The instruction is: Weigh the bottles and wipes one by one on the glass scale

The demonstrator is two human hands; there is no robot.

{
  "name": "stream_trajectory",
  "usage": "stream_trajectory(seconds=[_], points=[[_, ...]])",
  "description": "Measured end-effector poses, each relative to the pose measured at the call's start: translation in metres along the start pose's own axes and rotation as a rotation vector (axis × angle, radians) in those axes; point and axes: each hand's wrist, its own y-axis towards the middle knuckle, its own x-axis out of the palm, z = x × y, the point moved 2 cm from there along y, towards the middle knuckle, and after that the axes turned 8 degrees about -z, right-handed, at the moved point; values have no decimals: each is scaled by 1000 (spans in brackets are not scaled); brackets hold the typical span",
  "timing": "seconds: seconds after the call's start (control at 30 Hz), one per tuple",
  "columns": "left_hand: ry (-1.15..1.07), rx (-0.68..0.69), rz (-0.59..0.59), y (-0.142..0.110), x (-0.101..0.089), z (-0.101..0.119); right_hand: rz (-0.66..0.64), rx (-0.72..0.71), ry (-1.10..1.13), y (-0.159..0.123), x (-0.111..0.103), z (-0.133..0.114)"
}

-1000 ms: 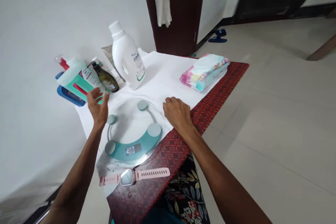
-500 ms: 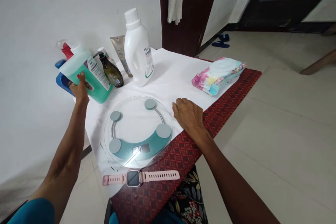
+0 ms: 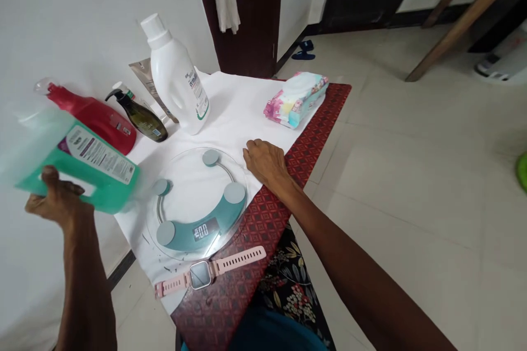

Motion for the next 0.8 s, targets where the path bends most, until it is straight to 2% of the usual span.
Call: stream_trajectory(seconds=[0.17,0.3,0.4,0.57,0.67,0.8], points=[[-1,92,-49,-28,-30,51,-7,5,2,-2,-2,-2],[-71,13,-132,-49,-32,77,-1,-2,2,-2,-2,-2],[-165,-82,-201,-69,-21,85,-1,-2,12,-3,-2,-3],[-253,-222,-337,-106,7,85,1,-7,34,-4,-4,-2],[-259,-238,-366,-123,21,84,2,-15,49,-4,-4,-1],[-241,-187,-336,-139,33,84,14,-19,64,-3,-3,1]])
